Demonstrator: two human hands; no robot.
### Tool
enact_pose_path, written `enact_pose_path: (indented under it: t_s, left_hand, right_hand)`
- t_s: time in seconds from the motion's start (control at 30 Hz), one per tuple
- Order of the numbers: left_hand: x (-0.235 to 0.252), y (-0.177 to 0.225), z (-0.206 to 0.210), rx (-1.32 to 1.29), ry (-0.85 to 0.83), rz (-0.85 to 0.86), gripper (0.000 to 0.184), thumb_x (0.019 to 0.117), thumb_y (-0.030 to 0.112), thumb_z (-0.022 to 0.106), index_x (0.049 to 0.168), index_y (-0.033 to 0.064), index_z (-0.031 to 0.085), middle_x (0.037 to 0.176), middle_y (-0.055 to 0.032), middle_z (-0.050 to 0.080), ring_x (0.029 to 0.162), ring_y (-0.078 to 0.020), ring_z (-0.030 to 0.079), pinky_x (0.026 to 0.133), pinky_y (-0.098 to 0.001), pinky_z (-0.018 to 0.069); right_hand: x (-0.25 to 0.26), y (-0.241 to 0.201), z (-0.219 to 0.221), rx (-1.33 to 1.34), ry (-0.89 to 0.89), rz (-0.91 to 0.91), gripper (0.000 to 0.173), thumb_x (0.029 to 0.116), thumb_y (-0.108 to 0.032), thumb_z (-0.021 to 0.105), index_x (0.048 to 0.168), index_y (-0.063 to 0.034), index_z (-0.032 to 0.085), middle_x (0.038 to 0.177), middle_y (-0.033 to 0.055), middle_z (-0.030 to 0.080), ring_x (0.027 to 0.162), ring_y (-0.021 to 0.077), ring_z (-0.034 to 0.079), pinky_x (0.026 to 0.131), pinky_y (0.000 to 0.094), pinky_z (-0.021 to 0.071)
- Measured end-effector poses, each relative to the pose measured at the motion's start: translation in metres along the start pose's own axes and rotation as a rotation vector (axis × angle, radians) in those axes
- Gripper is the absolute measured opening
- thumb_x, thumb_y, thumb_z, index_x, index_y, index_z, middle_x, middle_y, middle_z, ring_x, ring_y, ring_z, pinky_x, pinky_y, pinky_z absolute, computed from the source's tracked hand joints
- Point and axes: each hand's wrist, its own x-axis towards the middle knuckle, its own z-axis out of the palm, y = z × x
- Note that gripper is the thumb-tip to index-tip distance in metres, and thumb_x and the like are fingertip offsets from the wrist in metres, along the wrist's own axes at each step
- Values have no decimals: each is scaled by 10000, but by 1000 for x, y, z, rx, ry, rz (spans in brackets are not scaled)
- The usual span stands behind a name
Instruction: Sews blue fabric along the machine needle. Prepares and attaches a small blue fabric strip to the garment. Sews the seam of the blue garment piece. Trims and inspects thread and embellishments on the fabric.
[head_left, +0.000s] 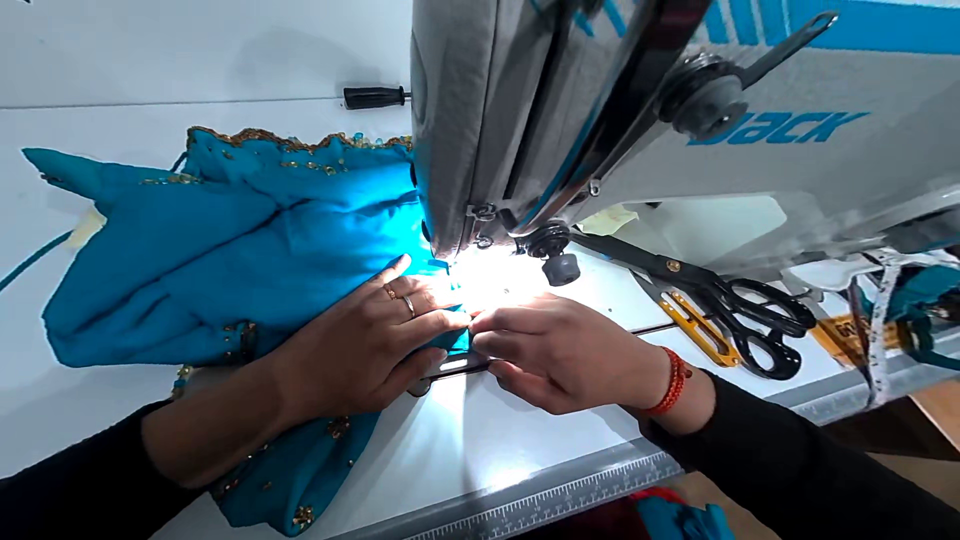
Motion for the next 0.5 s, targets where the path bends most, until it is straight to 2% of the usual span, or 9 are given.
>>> enact_pose_path:
  t_s: [0.1, 0.2, 0.5]
  left_hand:
    - [0, -1, 0, 0, -7, 2, 456, 1048, 377, 367, 1291, 194, 708, 1269, -8, 696, 1317, -217, 580, 1202, -546, 330]
    - [1, -1, -2, 7, -8, 2, 453, 1043, 382, 369, 1277, 194, 710, 1283, -11, 695, 1321, -227, 581, 1187, -550, 347]
    - [0, -2, -1, -1, -6, 0, 456, 1049, 381, 363, 1289, 190, 701, 1314, -10, 684, 1352, -225, 558, 1205, -552, 320]
  right_hand:
    - [0, 1, 0, 10, 6, -2, 281, 960, -179, 519, 1055, -74, 762, 1061, 58, 732, 987, 157, 688, 786, 291, 550]
    - [0, 1, 1, 10, 8, -2, 276, 957, -174, 519, 1050, -69, 757, 1055, 62, 733, 945, 150, 693, 750, 289, 553]
    - [1, 1, 0, 11, 7, 1, 277, 958, -170, 518, 1045, -62, 758, 1046, 61, 730, 883, 136, 683, 708, 277, 541]
